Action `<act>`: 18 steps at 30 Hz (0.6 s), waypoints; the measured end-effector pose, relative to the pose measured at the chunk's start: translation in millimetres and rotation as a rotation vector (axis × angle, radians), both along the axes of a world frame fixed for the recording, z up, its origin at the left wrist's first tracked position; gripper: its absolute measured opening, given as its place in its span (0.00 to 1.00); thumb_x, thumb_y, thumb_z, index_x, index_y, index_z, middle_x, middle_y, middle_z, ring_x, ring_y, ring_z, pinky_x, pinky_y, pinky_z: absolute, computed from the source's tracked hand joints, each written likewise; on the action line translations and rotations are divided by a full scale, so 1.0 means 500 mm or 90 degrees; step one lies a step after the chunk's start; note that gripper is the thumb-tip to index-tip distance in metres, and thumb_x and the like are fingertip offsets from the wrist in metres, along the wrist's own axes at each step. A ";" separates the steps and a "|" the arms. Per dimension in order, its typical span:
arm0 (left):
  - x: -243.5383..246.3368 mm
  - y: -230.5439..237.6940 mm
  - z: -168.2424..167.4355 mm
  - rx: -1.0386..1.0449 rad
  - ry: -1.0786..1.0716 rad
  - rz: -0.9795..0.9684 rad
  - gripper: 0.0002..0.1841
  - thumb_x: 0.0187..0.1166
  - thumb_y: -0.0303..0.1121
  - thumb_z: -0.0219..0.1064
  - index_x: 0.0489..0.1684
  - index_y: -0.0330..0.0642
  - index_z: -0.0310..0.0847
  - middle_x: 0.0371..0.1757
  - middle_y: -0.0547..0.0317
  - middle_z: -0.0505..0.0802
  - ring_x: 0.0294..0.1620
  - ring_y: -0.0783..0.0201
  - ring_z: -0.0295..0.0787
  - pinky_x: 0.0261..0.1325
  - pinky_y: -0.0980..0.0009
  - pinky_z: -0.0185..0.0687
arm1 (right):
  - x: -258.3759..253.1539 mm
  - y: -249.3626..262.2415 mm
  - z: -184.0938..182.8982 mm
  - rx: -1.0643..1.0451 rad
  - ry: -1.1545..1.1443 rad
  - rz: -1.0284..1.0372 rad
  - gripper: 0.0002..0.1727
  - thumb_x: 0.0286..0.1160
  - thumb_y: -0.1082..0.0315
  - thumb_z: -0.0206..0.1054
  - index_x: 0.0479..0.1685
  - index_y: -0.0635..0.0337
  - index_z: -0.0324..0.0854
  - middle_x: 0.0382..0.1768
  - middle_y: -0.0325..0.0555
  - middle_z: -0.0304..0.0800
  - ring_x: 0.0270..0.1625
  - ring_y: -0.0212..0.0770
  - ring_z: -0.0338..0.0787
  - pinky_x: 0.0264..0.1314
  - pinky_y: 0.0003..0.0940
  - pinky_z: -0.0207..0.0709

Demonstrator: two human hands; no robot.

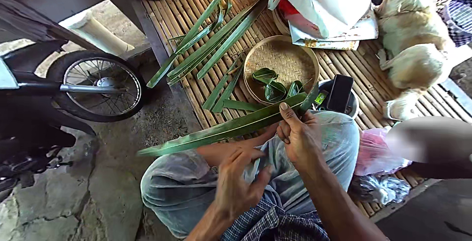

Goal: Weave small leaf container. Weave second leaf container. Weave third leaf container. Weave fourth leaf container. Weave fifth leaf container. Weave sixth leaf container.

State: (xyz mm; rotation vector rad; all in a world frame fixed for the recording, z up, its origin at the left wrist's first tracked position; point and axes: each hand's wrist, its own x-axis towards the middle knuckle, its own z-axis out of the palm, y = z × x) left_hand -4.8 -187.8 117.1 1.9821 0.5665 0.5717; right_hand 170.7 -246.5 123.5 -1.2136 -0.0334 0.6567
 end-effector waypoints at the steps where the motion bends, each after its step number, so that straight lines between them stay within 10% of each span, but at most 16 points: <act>1: 0.015 -0.014 -0.008 -0.249 -0.033 -0.006 0.18 0.80 0.39 0.70 0.57 0.32 0.86 0.52 0.55 0.95 0.51 0.64 0.94 0.56 0.66 0.93 | -0.005 0.002 -0.002 -0.001 -0.002 0.003 0.06 0.81 0.66 0.71 0.40 0.60 0.84 0.11 0.39 0.65 0.10 0.30 0.61 0.13 0.25 0.62; 3: 0.048 -0.020 -0.019 -0.707 -0.132 0.060 0.23 0.85 0.37 0.63 0.72 0.28 0.75 0.63 0.40 0.90 0.57 0.52 0.91 0.62 0.57 0.88 | -0.017 0.006 -0.002 -0.003 -0.006 0.013 0.07 0.81 0.66 0.71 0.39 0.59 0.83 0.10 0.39 0.64 0.10 0.30 0.62 0.13 0.25 0.62; 5: 0.080 -0.016 -0.021 -0.892 -0.238 0.192 0.18 0.86 0.35 0.61 0.66 0.29 0.78 0.60 0.36 0.90 0.58 0.49 0.91 0.67 0.53 0.85 | -0.028 0.007 -0.002 -0.012 -0.016 0.021 0.07 0.81 0.67 0.71 0.37 0.61 0.83 0.09 0.40 0.65 0.10 0.31 0.64 0.13 0.26 0.64; 11: 0.138 0.007 -0.015 -0.874 -0.339 0.409 0.05 0.81 0.22 0.65 0.42 0.26 0.79 0.39 0.39 0.93 0.39 0.50 0.94 0.52 0.52 0.93 | -0.050 0.011 -0.020 -0.030 -0.064 0.007 0.08 0.74 0.72 0.76 0.44 0.67 0.84 0.21 0.51 0.83 0.14 0.35 0.74 0.16 0.30 0.72; 18: 0.144 0.010 -0.024 -0.856 -0.343 0.408 0.08 0.81 0.24 0.66 0.49 0.27 0.80 0.43 0.37 0.93 0.41 0.50 0.95 0.51 0.54 0.93 | -0.058 0.014 -0.034 -0.048 -0.140 0.015 0.16 0.62 0.75 0.83 0.48 0.66 0.86 0.29 0.52 0.91 0.20 0.39 0.83 0.23 0.33 0.81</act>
